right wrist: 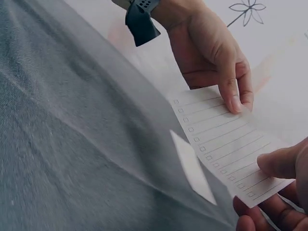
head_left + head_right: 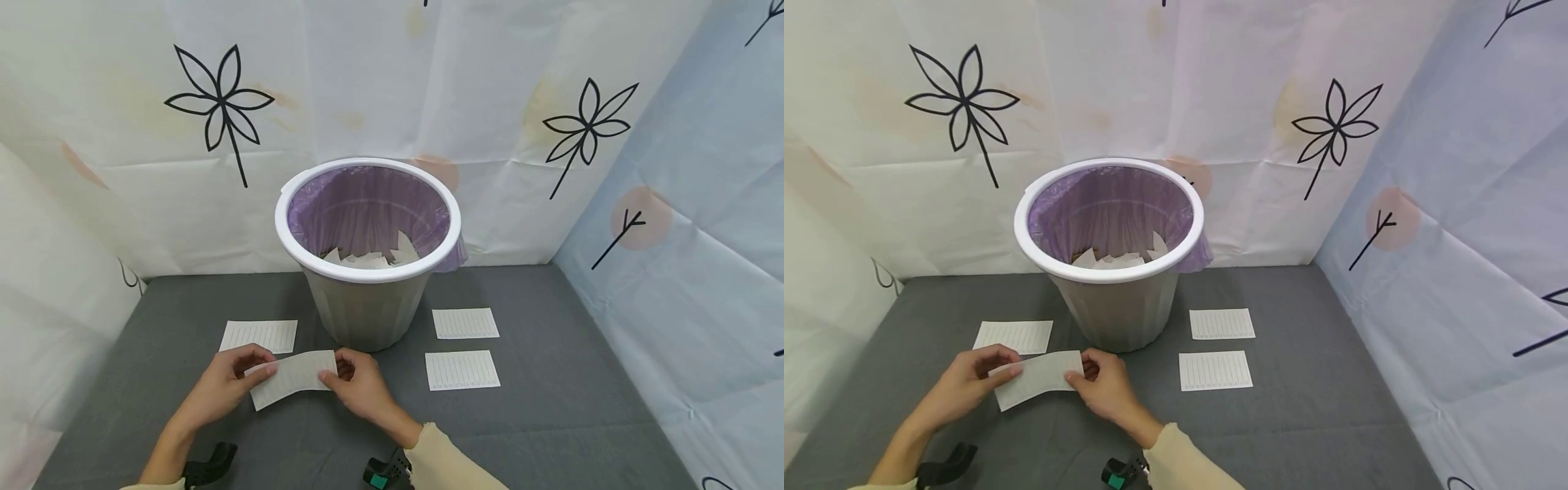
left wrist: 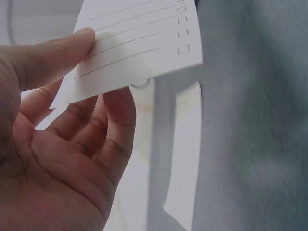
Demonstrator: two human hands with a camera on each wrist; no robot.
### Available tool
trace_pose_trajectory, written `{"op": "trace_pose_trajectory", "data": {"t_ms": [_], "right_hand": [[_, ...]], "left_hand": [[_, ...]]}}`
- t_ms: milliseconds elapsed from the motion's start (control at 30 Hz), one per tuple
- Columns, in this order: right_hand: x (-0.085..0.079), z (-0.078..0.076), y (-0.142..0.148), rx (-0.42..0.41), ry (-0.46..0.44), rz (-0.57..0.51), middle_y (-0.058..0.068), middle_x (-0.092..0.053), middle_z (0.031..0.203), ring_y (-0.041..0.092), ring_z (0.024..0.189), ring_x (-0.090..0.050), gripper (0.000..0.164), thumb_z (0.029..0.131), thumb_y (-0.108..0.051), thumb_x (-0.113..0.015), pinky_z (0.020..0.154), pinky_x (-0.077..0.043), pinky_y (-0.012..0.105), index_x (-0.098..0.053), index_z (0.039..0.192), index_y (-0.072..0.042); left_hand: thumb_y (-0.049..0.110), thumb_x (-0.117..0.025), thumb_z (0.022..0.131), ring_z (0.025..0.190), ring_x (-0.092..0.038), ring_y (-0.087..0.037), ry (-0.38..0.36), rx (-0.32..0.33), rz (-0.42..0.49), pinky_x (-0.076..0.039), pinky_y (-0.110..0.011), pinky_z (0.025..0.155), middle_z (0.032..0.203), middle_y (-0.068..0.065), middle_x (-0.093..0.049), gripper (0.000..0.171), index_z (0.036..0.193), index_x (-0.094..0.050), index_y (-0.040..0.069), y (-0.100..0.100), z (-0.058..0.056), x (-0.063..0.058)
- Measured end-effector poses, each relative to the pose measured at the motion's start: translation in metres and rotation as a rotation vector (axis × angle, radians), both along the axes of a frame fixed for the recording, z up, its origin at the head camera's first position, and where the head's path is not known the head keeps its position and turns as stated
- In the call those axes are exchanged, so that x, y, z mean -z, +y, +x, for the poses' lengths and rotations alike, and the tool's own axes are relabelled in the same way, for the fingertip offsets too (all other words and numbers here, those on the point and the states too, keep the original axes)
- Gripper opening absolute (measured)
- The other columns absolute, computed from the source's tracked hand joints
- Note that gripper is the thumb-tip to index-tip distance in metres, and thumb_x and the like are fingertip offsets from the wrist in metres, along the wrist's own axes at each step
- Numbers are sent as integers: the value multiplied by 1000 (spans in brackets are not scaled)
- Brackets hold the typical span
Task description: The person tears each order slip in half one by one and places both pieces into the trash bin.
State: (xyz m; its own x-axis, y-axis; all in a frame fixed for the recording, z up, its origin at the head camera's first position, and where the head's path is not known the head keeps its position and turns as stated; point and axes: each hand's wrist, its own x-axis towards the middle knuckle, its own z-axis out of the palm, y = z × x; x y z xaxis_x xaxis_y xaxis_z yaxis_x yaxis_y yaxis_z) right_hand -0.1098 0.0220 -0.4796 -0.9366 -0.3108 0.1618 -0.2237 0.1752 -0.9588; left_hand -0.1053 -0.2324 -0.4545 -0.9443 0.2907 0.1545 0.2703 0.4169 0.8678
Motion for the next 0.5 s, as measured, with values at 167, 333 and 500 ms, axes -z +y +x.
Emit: {"op": "trace_pose_trajectory", "data": {"t_ms": [167,333,500], "right_hand": [[-11,1,19,-4,54,24,13,-71,91,10,75,-62,15,92,-9,-74,69,-53,25,-72,102,3],[-21,0,34,9,97,22,11,-72,95,12,80,-64,16,94,-13,-73,72,-54,28,-73,104,-1],[-35,1,49,21,143,19,7,-72,98,13,81,-63,14,95,-15,-72,71,-52,30,-74,104,-5]], "left_hand": [[7,-73,94,76,-63,-12,-10,51,48,-52,-28,62,97,-8,-69,7,100,-71,7,18,2,-12],[10,-73,94,73,-61,-13,0,64,40,-50,-27,60,93,-1,-68,4,98,-72,11,37,2,-27],[15,-72,96,76,-62,-13,10,81,24,-50,-28,66,91,4,-69,3,98,-72,13,57,2,-40]]}}
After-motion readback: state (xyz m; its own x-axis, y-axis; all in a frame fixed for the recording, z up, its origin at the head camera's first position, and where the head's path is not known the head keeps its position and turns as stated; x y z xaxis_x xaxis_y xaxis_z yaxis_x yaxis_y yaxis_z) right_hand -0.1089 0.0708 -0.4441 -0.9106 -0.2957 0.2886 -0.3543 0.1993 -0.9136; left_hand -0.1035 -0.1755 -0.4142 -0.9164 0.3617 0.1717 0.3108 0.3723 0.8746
